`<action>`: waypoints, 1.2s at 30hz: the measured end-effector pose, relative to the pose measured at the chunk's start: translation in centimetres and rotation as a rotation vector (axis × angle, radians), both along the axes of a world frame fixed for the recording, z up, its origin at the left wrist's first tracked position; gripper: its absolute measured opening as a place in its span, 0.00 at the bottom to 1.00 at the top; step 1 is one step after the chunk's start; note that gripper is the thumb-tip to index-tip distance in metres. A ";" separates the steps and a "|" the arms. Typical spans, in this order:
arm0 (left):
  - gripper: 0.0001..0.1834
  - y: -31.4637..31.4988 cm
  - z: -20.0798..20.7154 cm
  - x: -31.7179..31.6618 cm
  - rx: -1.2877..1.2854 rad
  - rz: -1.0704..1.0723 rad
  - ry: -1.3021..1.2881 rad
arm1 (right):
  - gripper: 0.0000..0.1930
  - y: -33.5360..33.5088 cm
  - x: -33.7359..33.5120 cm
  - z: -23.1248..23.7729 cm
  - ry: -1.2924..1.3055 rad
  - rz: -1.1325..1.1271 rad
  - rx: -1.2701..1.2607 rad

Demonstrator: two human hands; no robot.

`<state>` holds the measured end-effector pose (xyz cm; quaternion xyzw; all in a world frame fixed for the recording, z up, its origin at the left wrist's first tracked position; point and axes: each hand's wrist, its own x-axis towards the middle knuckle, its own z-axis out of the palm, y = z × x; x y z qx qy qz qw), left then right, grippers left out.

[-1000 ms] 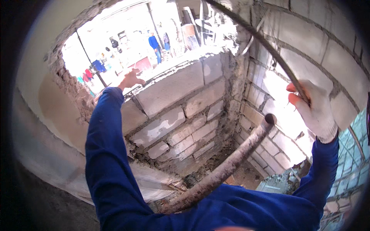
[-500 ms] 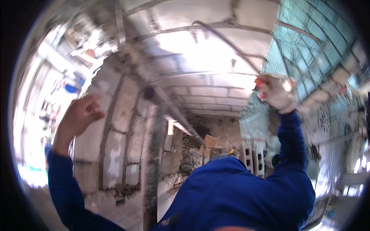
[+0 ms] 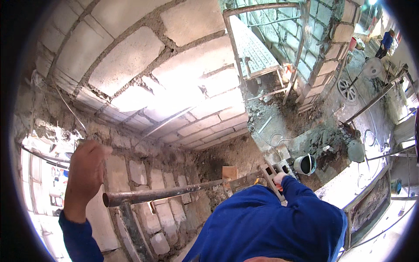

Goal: The person measures a wall opening with a tape measure, then uses an angle grinder to cut a hollow concrete block on the floor. The cut piece is separated and set aside.

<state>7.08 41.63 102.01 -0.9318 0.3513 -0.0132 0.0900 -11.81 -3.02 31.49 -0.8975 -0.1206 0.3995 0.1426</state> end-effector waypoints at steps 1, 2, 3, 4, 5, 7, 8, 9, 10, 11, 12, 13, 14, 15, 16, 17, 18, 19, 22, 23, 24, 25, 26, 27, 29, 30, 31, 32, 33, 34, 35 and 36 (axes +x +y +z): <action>0.27 -1.5 -0.1 1.1 0.059 -0.056 0.003 | 0.13 -0.8 -0.9 -1.1 -0.046 0.110 -0.027; 0.27 -3.0 -0.5 2.0 0.023 -0.082 -0.036 | 0.13 -1.5 -1.4 -1.9 -0.061 0.134 -0.105; 0.28 -4.6 -1.3 2.8 -0.013 -0.120 -0.056 | 0.13 -2.1 -2.9 -1.9 -0.073 0.136 -0.176; 0.29 -6.3 -2.3 4.0 -0.054 -0.160 -0.059 | 0.19 -0.6 -2.4 -2.2 -0.107 -0.325 -0.240; 0.30 -7.6 -2.1 5.5 -0.019 -0.194 0.013 | 0.15 -1.4 -3.3 -1.3 -0.034 -0.274 -0.264; 0.30 -10.0 -2.8 8.5 0.042 -0.199 -0.023 | 0.10 -2.7 -5.1 1.7 -0.132 -0.111 -0.206; 0.30 -11.0 -3.0 10.0 0.026 -0.248 0.023 | 0.08 -2.5 -5.9 3.6 0.161 -0.816 0.071; 0.30 -11.9 -3.0 11.5 0.022 -0.243 0.054 | 0.08 -2.3 -6.8 5.8 0.262 -1.435 0.316; 0.28 -12.7 -3.0 13.1 0.037 -0.324 0.069 | 0.10 -1.7 -8.3 8.1 0.271 -1.421 0.336; 0.27 -13.4 -3.1 14.8 0.075 -0.283 0.102 | 0.11 -1.1 -9.3 10.0 0.249 -1.440 0.459; 0.26 -14.1 -3.3 16.4 0.103 -0.243 0.129 | 0.11 -0.4 -10.3 11.4 0.282 -1.467 0.401; 0.26 -14.7 -3.6 18.1 0.093 -0.276 0.174 | 0.10 0.7 -11.8 12.4 0.329 -1.521 0.426; 0.25 -15.4 -4.0 19.9 0.082 -0.281 0.191 | 0.10 2.4 -13.4 12.6 0.238 -1.529 0.247; 0.25 -16.2 -4.7 21.7 0.113 -0.350 0.042 | 0.12 3.4 -14.5 12.1 0.274 -1.443 0.095; 0.25 -16.8 -5.4 23.3 0.104 -0.452 -0.093 | 0.14 4.9 -16.8 11.6 0.141 -1.436 0.040; 0.25 -17.3 -5.9 24.9 0.125 -0.457 -0.221 | 0.15 6.2 -18.5 10.4 0.165 -1.445 0.000; 0.26 -18.2 -6.0 26.5 0.079 -0.514 -0.252 | 0.15 7.9 -20.8 9.3 0.094 -1.582 0.166; 0.26 -19.3 -5.8 28.2 0.056 -0.485 -0.276 | 0.16 9.2 -22.8 8.0 0.141 -1.575 0.096; 0.29 -22.3 -6.2 31.8 0.058 -0.459 -0.494 | 0.16 12.0 -25.9 4.5 0.353 -1.626 0.079; 0.30 -23.5 -6.2 32.8 0.025 -0.471 -0.553 | 0.17 12.4 -25.6 3.8 0.430 -1.408 -0.043; 0.30 -24.6 -5.9 33.9 0.033 -0.426 -0.623 | 0.18 12.2 -25.3 3.7 0.447 -1.690 0.054; 0.30 -25.8 -5.9 34.9 0.010 -0.431 -0.703 | 0.16 11.7 -24.1 3.7 0.525 -1.581 0.004; 0.30 -27.0 -5.8 35.9 -0.024 -0.460 -0.797 | 0.16 10.5 -22.8 4.3 0.496 -1.606 0.083; 0.30 -28.2 -5.6 36.9 -0.058 -0.438 -0.838 | 0.17 9.2 -21.2 5.4 0.518 -1.683 0.179; 0.28 -30.3 -4.8 39.0 -0.098 -0.418 -0.972 | 0.17 5.7 -16.0 6.9 0.450 -1.574 0.084; 0.28 -31.1 -4.3 39.9 -0.115 -0.391 -1.036 | 0.17 4.1 -13.1 7.5 0.410 -1.533 0.075; 0.28 -31.8 -4.0 40.8 -0.092 -0.329 -1.115 | 0.19 1.7 -10.7 8.3 0.354 -1.419 0.104; 0.28 -32.6 -3.9 41.7 -0.073 -0.252 -1.204 | 0.19 0.4 -7.8 8.6 0.124 -1.396 0.075; 0.28 -33.1 -4.0 42.4 -0.045 -0.191 -1.237 | 0.23 -1.2 -5.3 9.0 0.011 -1.311 -0.018; 0.28 -33.3 -4.6 43.0 -0.013 -0.118 -1.276 | 0.26 -2.6 -3.3 9.3 -0.091 -1.413 0.166; 0.29 -33.5 -4.9 43.6 0.021 -0.046 -1.313 | 0.29 -3.6 -1.1 9.4 -0.218 -1.410 0.195; 0.29 -33.4 -5.1 44.2 0.021 -0.038 -1.342 | 0.29 -4.8 1.3 9.3 -0.119 -1.462 0.217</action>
